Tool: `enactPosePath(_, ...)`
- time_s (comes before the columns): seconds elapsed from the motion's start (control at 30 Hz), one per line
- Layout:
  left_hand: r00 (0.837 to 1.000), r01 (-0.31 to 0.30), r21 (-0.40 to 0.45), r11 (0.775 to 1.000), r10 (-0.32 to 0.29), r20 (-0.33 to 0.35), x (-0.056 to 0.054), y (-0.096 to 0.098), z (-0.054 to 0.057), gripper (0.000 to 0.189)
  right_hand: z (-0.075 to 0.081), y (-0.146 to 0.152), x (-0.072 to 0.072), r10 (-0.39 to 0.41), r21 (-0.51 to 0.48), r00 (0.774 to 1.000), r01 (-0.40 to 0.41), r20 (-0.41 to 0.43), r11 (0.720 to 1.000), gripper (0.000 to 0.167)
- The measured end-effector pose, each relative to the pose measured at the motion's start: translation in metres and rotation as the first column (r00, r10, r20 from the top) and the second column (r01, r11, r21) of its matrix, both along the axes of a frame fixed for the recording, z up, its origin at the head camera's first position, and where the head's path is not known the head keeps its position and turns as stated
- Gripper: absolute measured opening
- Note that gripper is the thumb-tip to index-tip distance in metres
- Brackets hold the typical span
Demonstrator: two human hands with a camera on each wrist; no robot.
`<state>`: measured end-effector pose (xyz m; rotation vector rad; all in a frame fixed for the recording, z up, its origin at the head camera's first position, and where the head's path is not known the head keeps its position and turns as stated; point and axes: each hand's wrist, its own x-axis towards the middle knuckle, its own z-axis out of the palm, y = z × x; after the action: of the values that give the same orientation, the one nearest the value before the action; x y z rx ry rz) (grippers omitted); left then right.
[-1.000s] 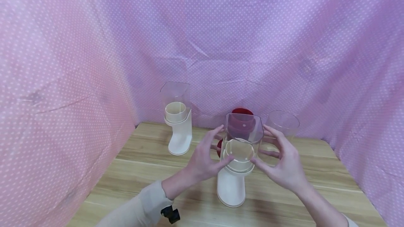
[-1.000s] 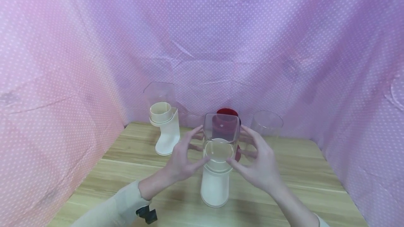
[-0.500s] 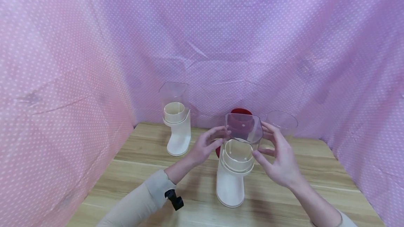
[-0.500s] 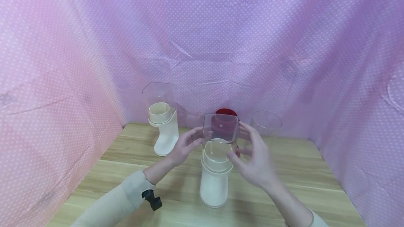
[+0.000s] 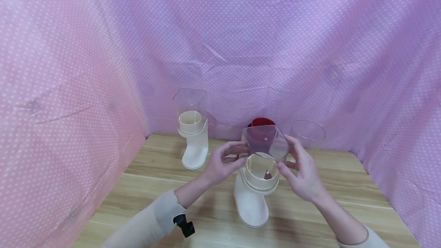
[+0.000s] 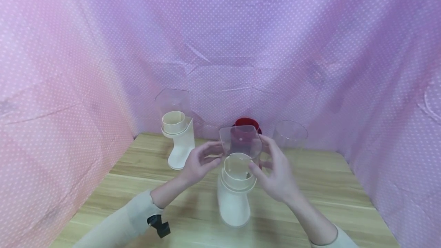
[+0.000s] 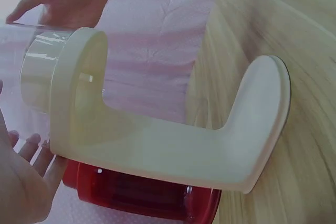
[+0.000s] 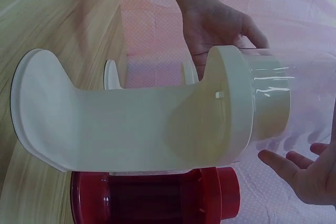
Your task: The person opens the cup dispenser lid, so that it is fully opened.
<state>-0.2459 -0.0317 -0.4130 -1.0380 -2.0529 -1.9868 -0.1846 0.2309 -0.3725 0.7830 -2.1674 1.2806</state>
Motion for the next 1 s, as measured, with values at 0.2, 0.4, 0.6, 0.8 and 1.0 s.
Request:
enactPosePath(0.2, 0.999, 0.03, -0.008, 1.0, -0.03, -0.031, -0.002, 0.0, 0.002, 0.049, 0.002, 0.004, 0.006, 0.014, 0.0, 1.0, -0.014, -0.011, 1.0, 0.062)
enactPosePath(0.4, 0.989, 0.146, -0.007, 0.989, -0.145, 0.028, -0.007, 0.001, 0.001, 0.05, -0.001, 0.004, 0.011, 0.064, 0.003, 0.998, -0.064, 0.028, 0.998, 0.052)
enactPosePath(0.6, 0.993, 0.1, -0.029, 0.995, -0.099, 0.061, -0.001, 0.001, 0.001, 0.051, -0.005, 0.004, 0.007, 0.115, -0.021, 0.993, -0.115, 0.02, 0.993, 0.048)
enactPosePath(0.8, 0.995, -0.009, -0.035, 0.999, 0.013, 0.095, 0.012, 0.004, 0.002, 0.051, -0.007, 0.003, 0.0, 0.11, -0.013, 0.994, -0.11, 0.004, 0.994, 0.049)
enactPosePath(1.0, 0.994, -0.089, -0.078, 0.993, 0.094, 0.064, 0.018, 0.004, 0.0, 0.054, -0.006, 0.002, -0.004, 0.107, 0.023, 0.994, -0.107, -0.009, 0.994, 0.054)
